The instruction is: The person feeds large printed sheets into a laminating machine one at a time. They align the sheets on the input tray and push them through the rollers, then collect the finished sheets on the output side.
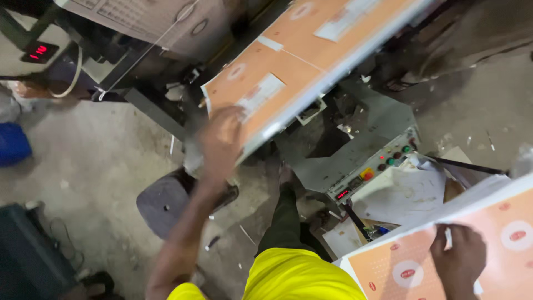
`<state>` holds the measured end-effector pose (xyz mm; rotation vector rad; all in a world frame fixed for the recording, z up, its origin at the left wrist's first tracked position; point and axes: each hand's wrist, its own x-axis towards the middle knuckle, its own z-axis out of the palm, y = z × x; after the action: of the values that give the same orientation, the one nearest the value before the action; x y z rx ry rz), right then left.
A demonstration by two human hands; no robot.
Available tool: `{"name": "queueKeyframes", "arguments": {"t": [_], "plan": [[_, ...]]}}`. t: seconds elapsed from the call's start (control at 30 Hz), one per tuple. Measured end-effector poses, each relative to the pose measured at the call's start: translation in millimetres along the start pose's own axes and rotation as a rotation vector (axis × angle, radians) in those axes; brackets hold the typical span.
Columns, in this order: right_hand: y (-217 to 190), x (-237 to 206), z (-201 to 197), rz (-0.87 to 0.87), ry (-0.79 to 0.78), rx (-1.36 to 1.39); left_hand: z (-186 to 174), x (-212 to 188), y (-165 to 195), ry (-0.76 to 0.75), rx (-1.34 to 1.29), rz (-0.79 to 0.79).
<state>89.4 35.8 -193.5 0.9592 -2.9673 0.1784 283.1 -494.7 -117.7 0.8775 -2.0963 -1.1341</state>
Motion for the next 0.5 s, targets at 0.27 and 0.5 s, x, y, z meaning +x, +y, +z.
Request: {"name": "queueKeyframes", "arguments": {"t": [0.27, 0.5], "plan": [[25.9, -163.8, 55.3, 0.241, 0.052, 0.214, 194.6, -252.7, 70.3, -0.791, -0.106, 0.037], [26.5, -152.2, 66.2, 0.525, 0.288, 0.255, 216.4, -383.5, 49.8, -0.650, 0.258, 0.521]]}}
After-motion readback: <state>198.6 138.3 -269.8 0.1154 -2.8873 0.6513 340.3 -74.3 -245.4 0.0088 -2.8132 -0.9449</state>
